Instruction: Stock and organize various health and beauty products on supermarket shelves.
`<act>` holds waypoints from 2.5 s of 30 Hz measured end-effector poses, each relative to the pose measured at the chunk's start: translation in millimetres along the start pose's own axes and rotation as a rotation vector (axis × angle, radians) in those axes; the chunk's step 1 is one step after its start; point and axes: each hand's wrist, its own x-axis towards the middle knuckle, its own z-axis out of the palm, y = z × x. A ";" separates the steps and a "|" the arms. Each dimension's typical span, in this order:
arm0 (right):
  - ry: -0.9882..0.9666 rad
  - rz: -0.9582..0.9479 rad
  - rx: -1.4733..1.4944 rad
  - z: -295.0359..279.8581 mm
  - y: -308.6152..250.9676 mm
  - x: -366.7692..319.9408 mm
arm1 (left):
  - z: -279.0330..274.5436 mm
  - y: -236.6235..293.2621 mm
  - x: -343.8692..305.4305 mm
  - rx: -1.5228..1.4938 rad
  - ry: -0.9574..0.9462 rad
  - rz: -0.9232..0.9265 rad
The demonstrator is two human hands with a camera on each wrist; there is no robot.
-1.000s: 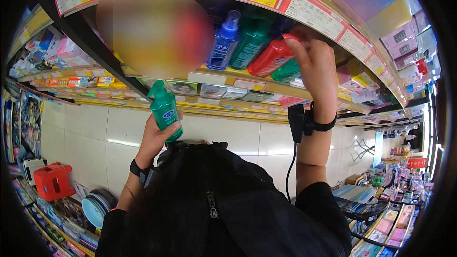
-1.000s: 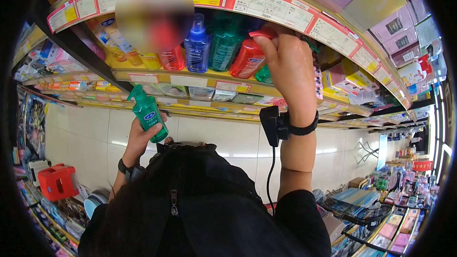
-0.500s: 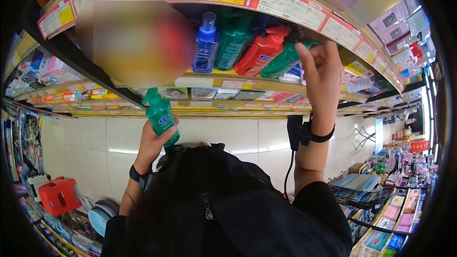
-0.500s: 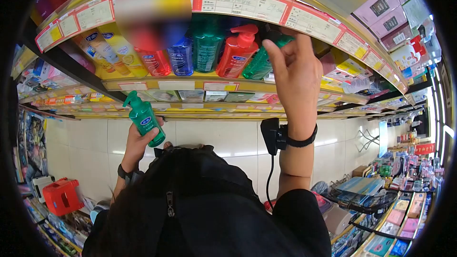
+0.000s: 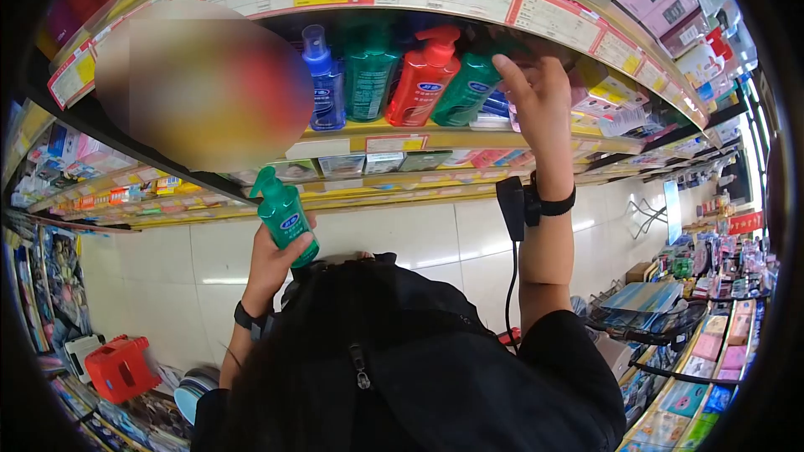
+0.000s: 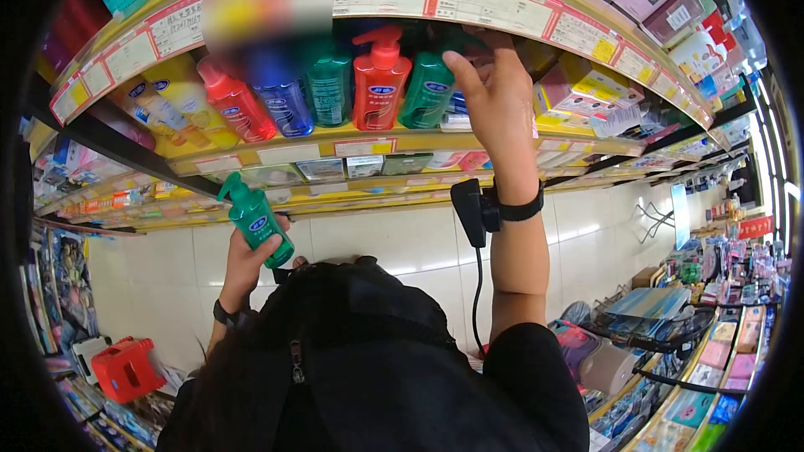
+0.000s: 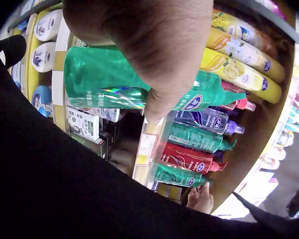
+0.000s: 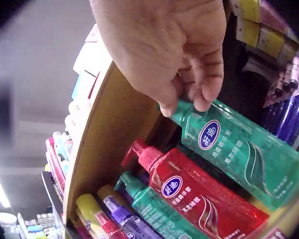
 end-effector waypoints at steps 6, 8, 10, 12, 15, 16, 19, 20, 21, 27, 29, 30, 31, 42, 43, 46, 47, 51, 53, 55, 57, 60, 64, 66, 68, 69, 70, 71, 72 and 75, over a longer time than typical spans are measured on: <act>-0.082 0.062 -0.123 1.7 1.5 12.8 | 4.3 2.6 -4.4 0.025 0.020 -0.007; -0.121 0.031 -0.144 0.9 1.7 16.6 | 5.7 1.7 -5.4 0.026 0.024 -0.001; -0.161 -0.001 -0.166 1.5 2.3 19.8 | 7.7 1.4 -6.8 0.006 0.030 -0.003; -0.183 -0.064 -0.083 2.9 3.7 21.4 | 8.7 0.7 -7.8 0.003 0.030 -0.001; -0.172 -0.072 -0.139 7.5 1.6 20.5 | 7.9 0.1 -7.8 0.006 0.026 -0.006; -0.173 -0.072 -0.137 9.8 2.8 20.4 | 7.4 0.1 -8.0 0.012 0.022 -0.013; -0.134 -0.100 0.003 16.1 8.8 21.3 | 9.4 1.8 -8.8 -0.029 0.046 0.008; -0.147 -0.121 0.005 17.3 10.2 23.2 | 9.9 2.6 -8.8 -0.027 0.045 0.006; -0.159 -0.142 0.008 18.0 11.2 24.5 | 10.1 3.9 -8.8 -0.027 0.039 0.007; -0.218 -0.078 -0.101 12.6 -3.9 23.1 | 10.3 4.2 -4.6 -0.005 -0.006 -0.018; -0.153 -0.149 -0.122 10.5 8.2 19.6 | 13.6 7.0 -1.5 0.004 -0.007 -0.024; -0.086 -0.218 -0.142 9.9 12.6 17.9 | 14.7 8.4 0.9 0.018 -0.035 -0.020; -0.089 -0.218 -0.140 8.6 14.6 13.6 | 16.0 10.5 3.7 0.032 -0.063 -0.015; -0.816 0.066 0.214 11.7 -28.3 -93.7 | 78.1 58.5 54.1 0.309 -0.508 0.125; -0.863 0.063 0.172 13.3 -23.7 -95.9 | 83.7 58.7 59.2 0.291 -0.576 0.122; -0.776 -0.045 0.166 0.1 -20.1 -90.0 | 99.3 65.7 66.7 0.315 -0.600 0.193; -0.779 -0.043 0.165 -7.3 -20.4 -86.5 | 101.5 69.4 66.2 0.363 -0.557 0.264; -0.558 0.008 0.181 -30.7 -17.6 -69.9 | 94.3 71.5 60.1 0.397 -0.421 0.314; -0.429 0.045 0.312 -37.7 -15.4 -62.0 | 76.9 53.5 56.6 0.301 -0.416 0.242; -0.331 0.039 0.210 -44.3 -16.1 -53.1 | 55.1 33.2 50.4 0.207 -0.411 0.170; -0.315 -0.024 0.150 -45.0 -4.4 -45.1 | 31.4 10.0 39.5 0.077 -0.399 -0.062; -0.317 -0.077 0.079 -43.2 3.2 -33.1 | 1.8 -25.7 19.2 0.137 -0.238 -0.133; -0.370 -0.054 0.106 -36.9 10.8 -20.3 | -29.0 -64.7 -6.3 0.115 -0.116 -0.200; -0.386 -0.040 0.110 -31.7 12.0 -15.4 | -39.2 -85.5 -18.1 0.058 -0.003 -0.250; -0.407 -0.044 0.007 -39.1 21.9 -8.7 | -48.5 -106.1 -25.9 0.115 0.028 -0.250; -0.422 -0.049 -0.094 -39.3 27.3 -4.0 | -53.8 -110.3 -33.6 0.178 0.057 -0.253; -0.427 -0.081 -0.036 -36.2 24.4 -2.0 | -56.2 -115.5 -40.3 0.219 0.083 -0.236; -0.397 -0.043 0.014 -34.8 24.6 -1.9 | -59.1 -119.7 -45.6 0.310 0.093 -0.229; -0.408 -0.089 -0.035 -37.9 35.6 4.1 | -62.8 -125.6 -50.3 0.400 0.110 -0.229; -0.456 -0.072 -0.026 -41.4 41.7 11.2 | -70.5 -141.0 -66.5 0.446 0.192 -0.336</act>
